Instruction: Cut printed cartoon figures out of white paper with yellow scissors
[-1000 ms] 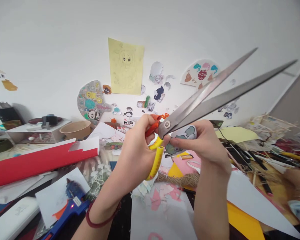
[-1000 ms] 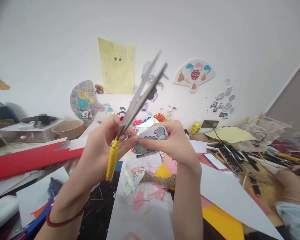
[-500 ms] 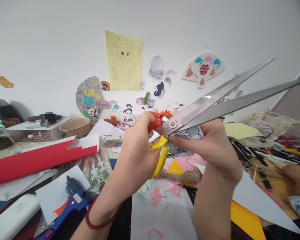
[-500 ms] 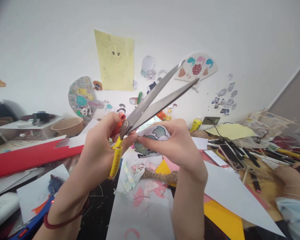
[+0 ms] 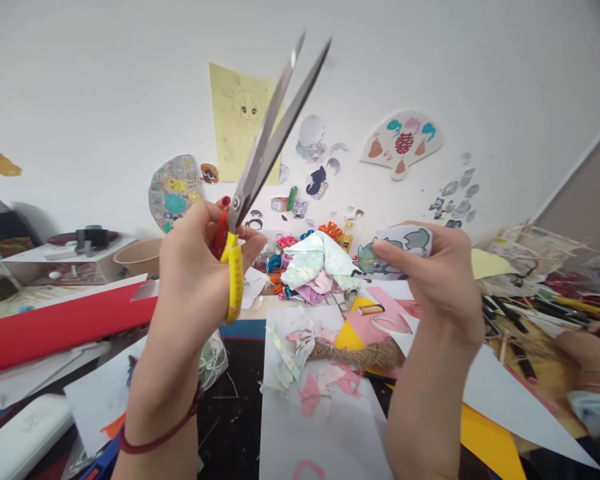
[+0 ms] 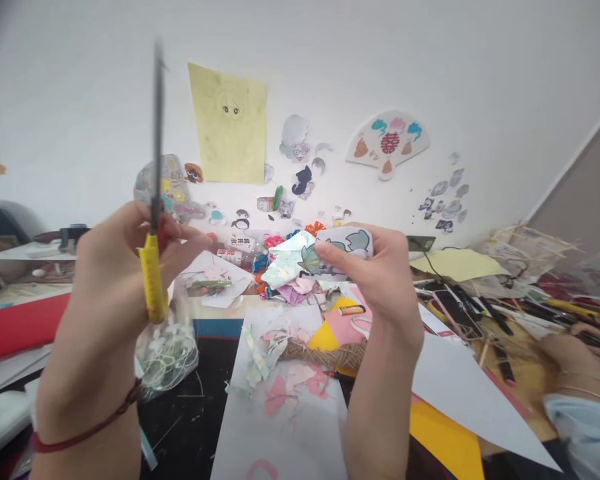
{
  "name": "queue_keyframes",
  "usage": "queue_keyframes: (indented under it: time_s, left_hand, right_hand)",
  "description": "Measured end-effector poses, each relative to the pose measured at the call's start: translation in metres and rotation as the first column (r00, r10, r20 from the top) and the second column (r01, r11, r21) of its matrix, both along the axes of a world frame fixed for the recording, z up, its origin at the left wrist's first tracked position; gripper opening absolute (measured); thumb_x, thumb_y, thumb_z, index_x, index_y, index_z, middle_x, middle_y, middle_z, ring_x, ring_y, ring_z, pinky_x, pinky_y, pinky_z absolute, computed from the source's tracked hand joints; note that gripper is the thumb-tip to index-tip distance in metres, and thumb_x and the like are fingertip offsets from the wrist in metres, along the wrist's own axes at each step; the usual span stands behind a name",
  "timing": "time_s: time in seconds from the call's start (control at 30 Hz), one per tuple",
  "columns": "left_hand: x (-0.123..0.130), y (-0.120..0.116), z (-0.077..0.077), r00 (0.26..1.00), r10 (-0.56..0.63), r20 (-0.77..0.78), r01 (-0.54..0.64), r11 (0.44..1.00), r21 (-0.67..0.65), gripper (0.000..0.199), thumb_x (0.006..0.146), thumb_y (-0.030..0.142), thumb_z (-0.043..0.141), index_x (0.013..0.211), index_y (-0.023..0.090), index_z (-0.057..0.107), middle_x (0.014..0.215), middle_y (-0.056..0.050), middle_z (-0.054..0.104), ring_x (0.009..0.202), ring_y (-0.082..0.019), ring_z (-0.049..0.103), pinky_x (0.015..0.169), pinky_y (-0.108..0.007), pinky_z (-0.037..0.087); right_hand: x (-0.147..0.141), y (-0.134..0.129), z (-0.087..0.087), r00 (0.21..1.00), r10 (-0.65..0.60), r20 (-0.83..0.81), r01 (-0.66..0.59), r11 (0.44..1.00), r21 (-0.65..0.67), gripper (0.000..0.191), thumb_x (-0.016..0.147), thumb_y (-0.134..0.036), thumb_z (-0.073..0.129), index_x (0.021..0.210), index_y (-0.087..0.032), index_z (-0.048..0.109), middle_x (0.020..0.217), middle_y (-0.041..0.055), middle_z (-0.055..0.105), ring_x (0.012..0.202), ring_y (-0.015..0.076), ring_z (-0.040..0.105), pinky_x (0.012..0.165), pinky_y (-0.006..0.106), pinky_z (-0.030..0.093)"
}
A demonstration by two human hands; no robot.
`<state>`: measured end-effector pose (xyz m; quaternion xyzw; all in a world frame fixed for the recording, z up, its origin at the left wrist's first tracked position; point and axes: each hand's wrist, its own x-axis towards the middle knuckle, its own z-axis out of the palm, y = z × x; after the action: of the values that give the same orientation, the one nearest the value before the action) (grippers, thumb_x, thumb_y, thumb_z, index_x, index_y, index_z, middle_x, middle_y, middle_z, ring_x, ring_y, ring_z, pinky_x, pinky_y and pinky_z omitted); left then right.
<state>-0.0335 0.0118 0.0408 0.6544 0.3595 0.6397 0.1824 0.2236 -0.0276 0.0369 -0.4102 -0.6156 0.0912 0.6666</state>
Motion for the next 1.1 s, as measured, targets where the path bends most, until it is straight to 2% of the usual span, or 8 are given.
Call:
queue_keyframes:
  time_s: [0.1, 0.27, 0.4, 0.57, 0.63, 0.7, 0.87, 1.1]
  left_hand:
    - [-0.006, 0.021, -0.005, 0.975, 0.139, -0.175, -0.153, 0.986, -0.069, 0.033, 0.071, 0.045, 0.076, 0.084, 0.022, 0.056, 0.083, -0.003, 0.068, 0.079, -0.022, 0.066, 0.067, -0.034, 0.048]
    - [0.012, 0.033, -0.011, 0.923, 0.074, -0.377, -0.141, 0.978, -0.154, 0.028, 0.071, 0.040, 0.072, 0.077, 0.021, 0.052, 0.077, -0.003, 0.069, 0.075, -0.022, 0.063, 0.066, -0.031, 0.043]
    - [0.028, 0.034, -0.016, 0.920, 0.069, -0.385, -0.132, 0.982, -0.138, 0.017, 0.075, 0.032, 0.066, 0.081, 0.021, 0.055, 0.079, -0.002, 0.069, 0.076, -0.021, 0.062, 0.067, -0.031, 0.041]
    - [0.029, 0.039, -0.019, 0.942, 0.062, -0.331, -0.090, 0.993, -0.072, 0.025, 0.081, 0.042, 0.063, 0.091, 0.022, 0.053, 0.085, -0.002, 0.064, 0.075, -0.019, 0.057, 0.068, -0.030, 0.040]
    - [0.024, 0.036, -0.017, 0.949, 0.029, -0.314, -0.030, 1.000, 0.000, 0.031, 0.083, 0.043, 0.059, 0.102, 0.021, 0.049, 0.097, -0.004, 0.062, 0.081, -0.019, 0.057, 0.071, -0.032, 0.042]
    - [0.019, 0.029, -0.014, 0.919, -0.030, -0.393, 0.056, 0.997, 0.055, 0.040, 0.081, 0.040, 0.059, 0.111, 0.020, 0.042, 0.106, -0.008, 0.058, 0.086, -0.021, 0.056, 0.073, -0.034, 0.043]
    - [0.012, 0.009, -0.005, 0.827, 0.082, -0.556, 0.032, 0.981, 0.192, 0.043, 0.073, 0.036, 0.067, 0.105, 0.020, 0.043, 0.101, -0.007, 0.054, 0.091, -0.025, 0.054, 0.075, -0.037, 0.042]
    - [0.016, 0.001, -0.004, 0.777, 0.054, -0.627, 0.060, 0.985, 0.159, 0.041, 0.077, 0.044, 0.069, 0.102, 0.022, 0.044, 0.093, -0.003, 0.054, 0.081, -0.022, 0.053, 0.070, -0.035, 0.039]
  right_hand:
    - [-0.005, 0.001, 0.001, 0.998, 0.066, -0.023, -0.065, 0.998, 0.014, 0.021, 0.075, -0.032, 0.082, 0.067, -0.020, 0.067, 0.057, -0.0035, 0.052, 0.053, 0.0101, 0.045, 0.047, 0.026, 0.034]
    - [-0.018, -0.007, 0.001, 0.994, 0.108, -0.001, -0.108, 0.994, 0.035, 0.021, 0.077, -0.031, 0.080, 0.066, -0.020, 0.066, 0.058, -0.0037, 0.052, 0.054, 0.0097, 0.045, 0.048, 0.025, 0.035]
    - [-0.021, -0.009, 0.001, 0.995, 0.095, 0.009, -0.095, 0.992, 0.084, 0.019, 0.077, -0.029, 0.080, 0.066, -0.021, 0.067, 0.057, -0.0041, 0.053, 0.053, 0.0090, 0.045, 0.047, 0.024, 0.036]
    - [-0.023, -0.011, 0.001, 0.999, 0.046, 0.002, -0.046, 0.985, 0.164, 0.010, 0.078, -0.026, 0.079, 0.072, -0.022, 0.073, 0.060, -0.0034, 0.061, 0.056, 0.0090, 0.051, 0.050, 0.023, 0.041]
    - [-0.024, -0.013, 0.001, 1.000, 0.024, -0.005, -0.023, 0.981, 0.192, 0.009, 0.078, -0.024, 0.079, 0.072, -0.022, 0.073, 0.059, -0.0042, 0.060, 0.055, 0.0081, 0.049, 0.049, 0.022, 0.041]
    - [-0.026, -0.014, 0.001, 1.000, -0.003, -0.015, 0.006, 0.974, 0.224, 0.007, 0.078, -0.023, 0.079, 0.074, -0.023, 0.074, 0.060, -0.0045, 0.060, 0.056, 0.0081, 0.050, 0.050, 0.022, 0.041]
    - [-0.029, -0.016, 0.003, 0.996, -0.086, -0.007, 0.084, 0.949, 0.303, 0.006, 0.081, -0.019, 0.076, 0.081, -0.025, 0.075, 0.066, -0.0036, 0.063, 0.063, 0.0098, 0.052, 0.057, 0.024, 0.043]
    - [-0.031, -0.018, 0.002, 0.999, 0.016, 0.043, -0.027, 0.957, 0.288, 0.008, 0.082, -0.016, 0.073, 0.086, -0.023, 0.076, 0.076, 0.0001, 0.069, 0.064, 0.0134, 0.058, 0.057, 0.030, 0.045]
